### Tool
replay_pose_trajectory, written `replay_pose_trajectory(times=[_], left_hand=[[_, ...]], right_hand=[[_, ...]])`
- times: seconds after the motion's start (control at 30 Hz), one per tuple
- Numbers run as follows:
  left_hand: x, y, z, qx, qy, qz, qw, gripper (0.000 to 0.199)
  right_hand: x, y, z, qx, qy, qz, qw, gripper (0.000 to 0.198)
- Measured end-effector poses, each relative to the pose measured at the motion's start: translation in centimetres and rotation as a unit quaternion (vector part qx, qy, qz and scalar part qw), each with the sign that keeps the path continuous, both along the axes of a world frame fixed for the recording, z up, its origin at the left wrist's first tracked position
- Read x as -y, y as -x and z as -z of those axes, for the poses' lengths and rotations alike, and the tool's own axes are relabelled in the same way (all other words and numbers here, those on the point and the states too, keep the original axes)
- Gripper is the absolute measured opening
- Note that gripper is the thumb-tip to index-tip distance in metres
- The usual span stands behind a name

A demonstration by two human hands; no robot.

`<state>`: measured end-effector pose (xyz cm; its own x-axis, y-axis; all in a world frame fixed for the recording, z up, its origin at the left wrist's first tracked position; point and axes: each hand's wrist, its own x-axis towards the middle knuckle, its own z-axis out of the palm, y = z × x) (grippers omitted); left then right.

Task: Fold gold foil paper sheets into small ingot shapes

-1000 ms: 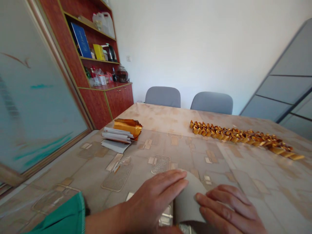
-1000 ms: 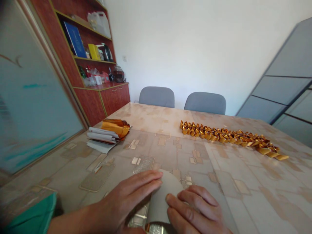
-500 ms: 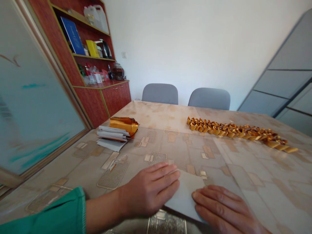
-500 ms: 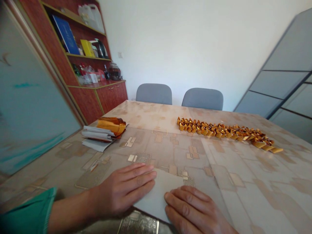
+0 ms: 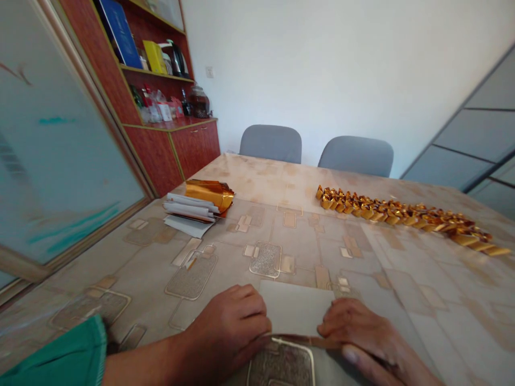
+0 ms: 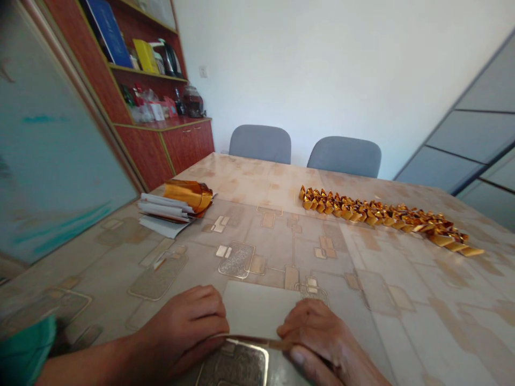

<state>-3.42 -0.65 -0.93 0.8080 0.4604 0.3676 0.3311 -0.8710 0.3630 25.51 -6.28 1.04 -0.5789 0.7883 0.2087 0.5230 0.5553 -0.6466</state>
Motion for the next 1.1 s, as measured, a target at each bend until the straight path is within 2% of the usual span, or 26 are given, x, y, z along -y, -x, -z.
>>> replay_pose_trajectory(times=[0.07,0.17,0.33,0.5,0.63,0.83,0.93,1.03,1.1], left_hand=[[-0.1,-0.1,0.1,0.009,0.037,-0.029,0.999,0.017],[-0.3,-0.4,0.2,0.009,0.07,-0.077,0.995,0.015],[-0.3,-0.9,0.2,-0.006,0.035,-0.085,0.996,0.031],[-0.4,-1.2,0.2,-0.039,-0.011,-0.08,0.996,0.033],[-0.7,-1.4,0.1,-0.038,-0.035,-0.085,0.995,0.03],[-1.4,-1.4,-0.3,-0.034,-0.01,-0.071,0.997,0.029],[-1.5,-1.2,-0.4,-0.041,0.002,-0.057,0.998,0.03],[-1.6,-1.0,-0.5,-0.045,0.004,-0.03,0.999,0.041],[-1.6,-0.9,-0.5,-0.061,0.03,-0.019,0.998,0.049]], right_hand=[[-0.2,0.1,0.5,-0.034,0.045,0.056,0.997,0.032],[-0.7,0.4,1.3,-0.041,0.056,0.123,0.99,0.036],[-1.5,0.9,1.2,-0.003,0.036,0.197,0.98,0.03],[-2.2,1.7,0.7,0.057,0.016,0.21,0.976,0.026],[-2.8,2.5,1.1,0.128,-0.027,0.215,0.968,0.023],[-2.6,2.8,2.4,0.164,-0.107,0.221,0.955,0.026],[-2.7,2.3,2.6,0.166,-0.109,0.225,0.954,0.026],[-3.0,1.8,2.5,0.168,-0.097,0.211,0.958,0.026],[-3.1,1.7,2.4,0.168,-0.097,0.201,0.96,0.028]])
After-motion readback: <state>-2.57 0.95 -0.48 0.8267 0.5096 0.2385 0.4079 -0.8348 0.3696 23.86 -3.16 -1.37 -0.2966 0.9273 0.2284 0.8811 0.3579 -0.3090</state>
